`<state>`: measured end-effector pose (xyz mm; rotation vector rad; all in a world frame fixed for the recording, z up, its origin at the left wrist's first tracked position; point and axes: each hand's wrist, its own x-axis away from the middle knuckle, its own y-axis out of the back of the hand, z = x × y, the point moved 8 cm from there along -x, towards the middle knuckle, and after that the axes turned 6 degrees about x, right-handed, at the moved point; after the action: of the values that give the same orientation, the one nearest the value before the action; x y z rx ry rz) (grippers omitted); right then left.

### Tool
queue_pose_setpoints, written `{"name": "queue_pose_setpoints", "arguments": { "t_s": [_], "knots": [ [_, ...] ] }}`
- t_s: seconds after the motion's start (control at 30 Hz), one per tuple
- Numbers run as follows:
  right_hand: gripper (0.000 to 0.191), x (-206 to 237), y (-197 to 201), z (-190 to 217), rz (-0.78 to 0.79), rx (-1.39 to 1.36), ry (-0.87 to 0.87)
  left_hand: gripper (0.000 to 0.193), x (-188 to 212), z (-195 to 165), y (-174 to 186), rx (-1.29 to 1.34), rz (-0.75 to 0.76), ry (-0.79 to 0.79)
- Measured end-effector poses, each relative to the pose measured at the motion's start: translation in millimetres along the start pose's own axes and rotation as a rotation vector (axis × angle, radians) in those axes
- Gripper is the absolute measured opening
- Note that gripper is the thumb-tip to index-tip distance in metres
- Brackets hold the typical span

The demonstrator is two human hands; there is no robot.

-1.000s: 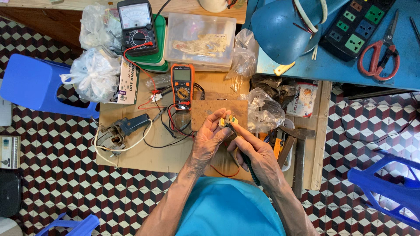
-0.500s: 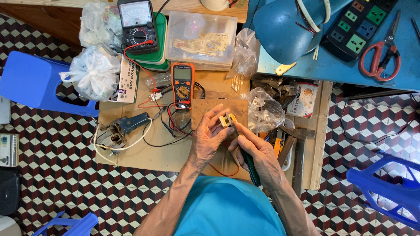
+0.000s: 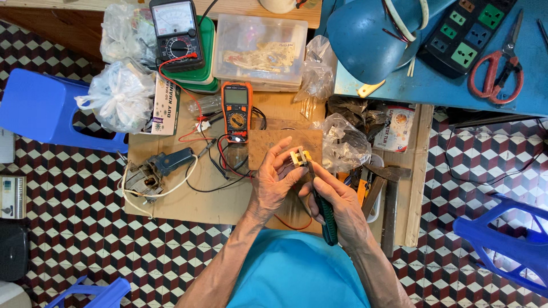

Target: The person sits at a cluttered workbench and repairs a small electrical component, holding it in one hand while working on it with pliers and tapping it with a hammer. They repeatedly reposition and turn the component over, prying at its parts and adjusting it between tool passes.

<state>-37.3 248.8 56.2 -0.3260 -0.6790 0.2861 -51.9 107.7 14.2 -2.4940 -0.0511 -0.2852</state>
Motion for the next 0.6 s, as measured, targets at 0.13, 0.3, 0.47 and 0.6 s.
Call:
{"name": "queue_pose_setpoints", "arguments": {
  "t_s": [0.13,0.3,0.47,0.6],
  "knots": [
    [0.061,1.0,1.2,0.2,0.031,-0.051,0.022,0.072,-1.5,4.8,-0.1,0.004,0.001,0.009],
    [0.061,2.0,5.5,-1.7,0.023,-0.074,0.024,0.073,-3.0,8.9,-1.7,-0.026,-0.006,0.027],
    [0.062,3.6,9.3,-3.3,0.006,-0.08,0.027,0.073,-3.9,10.5,-3.7,-0.016,-0.003,0.04],
    [0.062,4.7,10.9,-4.0,0.0,-0.058,0.028,0.073,-3.8,11.0,-4.2,-0.033,-0.002,0.049]
  ]
}}
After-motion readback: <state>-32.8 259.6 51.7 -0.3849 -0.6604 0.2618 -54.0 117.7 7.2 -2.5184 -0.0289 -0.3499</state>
